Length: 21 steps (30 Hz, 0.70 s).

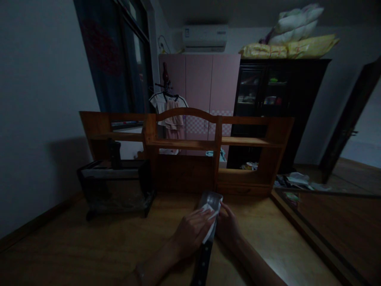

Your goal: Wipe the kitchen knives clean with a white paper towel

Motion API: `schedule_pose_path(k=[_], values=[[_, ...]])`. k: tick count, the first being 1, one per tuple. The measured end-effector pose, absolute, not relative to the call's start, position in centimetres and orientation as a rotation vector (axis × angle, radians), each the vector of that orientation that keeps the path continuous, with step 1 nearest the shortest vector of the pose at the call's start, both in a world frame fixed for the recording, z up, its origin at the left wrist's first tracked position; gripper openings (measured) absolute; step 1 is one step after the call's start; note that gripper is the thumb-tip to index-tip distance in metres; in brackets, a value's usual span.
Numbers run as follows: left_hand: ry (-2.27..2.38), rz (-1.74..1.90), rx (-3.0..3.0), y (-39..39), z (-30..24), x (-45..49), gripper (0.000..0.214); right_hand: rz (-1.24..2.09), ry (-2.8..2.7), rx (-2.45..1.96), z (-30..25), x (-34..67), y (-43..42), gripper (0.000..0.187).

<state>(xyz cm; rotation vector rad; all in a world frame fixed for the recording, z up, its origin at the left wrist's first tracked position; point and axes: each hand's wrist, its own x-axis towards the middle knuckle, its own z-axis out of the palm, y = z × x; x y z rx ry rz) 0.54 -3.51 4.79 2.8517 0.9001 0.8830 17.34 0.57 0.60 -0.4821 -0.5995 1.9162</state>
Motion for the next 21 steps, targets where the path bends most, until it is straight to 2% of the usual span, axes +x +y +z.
schedule_pose_path(k=[10,21], values=[[1.164,0.95,2.736,-2.2,3.1,0.6,0.04,1.919,-0.533,-0.538,1.1,17.3,0.1,0.025],[1.107,0.936,2.765,-2.8,3.9,0.4,0.04,1.91,-0.545,-0.488,0.3,17.4,0.6,0.026]])
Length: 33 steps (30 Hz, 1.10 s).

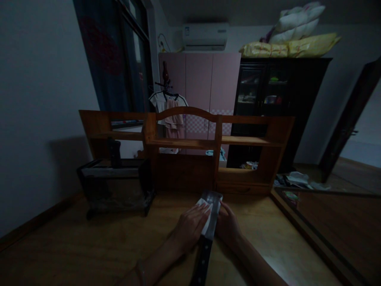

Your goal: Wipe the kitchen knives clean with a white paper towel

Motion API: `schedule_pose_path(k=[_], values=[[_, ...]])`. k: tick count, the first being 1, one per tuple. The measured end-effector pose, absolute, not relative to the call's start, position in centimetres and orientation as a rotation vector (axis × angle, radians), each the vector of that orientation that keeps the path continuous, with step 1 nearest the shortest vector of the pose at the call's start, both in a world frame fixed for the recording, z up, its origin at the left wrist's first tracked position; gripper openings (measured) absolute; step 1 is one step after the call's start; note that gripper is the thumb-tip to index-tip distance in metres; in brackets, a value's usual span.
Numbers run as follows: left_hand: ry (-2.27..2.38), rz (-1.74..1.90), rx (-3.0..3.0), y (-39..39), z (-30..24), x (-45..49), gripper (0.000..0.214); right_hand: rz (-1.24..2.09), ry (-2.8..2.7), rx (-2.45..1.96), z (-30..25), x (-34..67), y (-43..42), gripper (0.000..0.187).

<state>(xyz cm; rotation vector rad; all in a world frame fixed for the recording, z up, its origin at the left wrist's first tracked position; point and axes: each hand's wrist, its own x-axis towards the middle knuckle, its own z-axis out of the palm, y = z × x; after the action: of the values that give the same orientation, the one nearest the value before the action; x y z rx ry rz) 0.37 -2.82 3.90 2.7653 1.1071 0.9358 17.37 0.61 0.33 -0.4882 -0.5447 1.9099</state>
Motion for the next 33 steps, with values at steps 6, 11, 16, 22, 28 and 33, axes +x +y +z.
schedule_pose_path(k=[6,11,16,22,28,33], values=[[1.084,0.982,2.753,-2.8,4.0,0.4,0.04,1.922,-0.561,-0.462,-0.1,17.4,0.8,0.025],[0.967,0.913,2.816,-3.3,4.2,0.6,0.04,1.88,-0.554,-0.479,-0.4,17.5,0.9,0.023],[1.046,0.841,2.817,-3.2,3.5,1.3,0.04,1.887,-0.52,-0.498,-0.4,17.5,1.0,0.021],[1.118,0.826,2.808,-2.5,2.5,1.4,0.046,1.886,-0.509,-0.516,0.7,17.5,0.4,0.02],[1.338,1.052,2.625,-1.5,1.8,0.5,0.043,1.921,-0.564,-0.539,0.7,17.7,0.3,0.027],[1.211,1.082,2.666,-2.5,3.5,0.7,0.043,1.903,-0.558,-0.525,0.5,17.5,0.4,0.025]])
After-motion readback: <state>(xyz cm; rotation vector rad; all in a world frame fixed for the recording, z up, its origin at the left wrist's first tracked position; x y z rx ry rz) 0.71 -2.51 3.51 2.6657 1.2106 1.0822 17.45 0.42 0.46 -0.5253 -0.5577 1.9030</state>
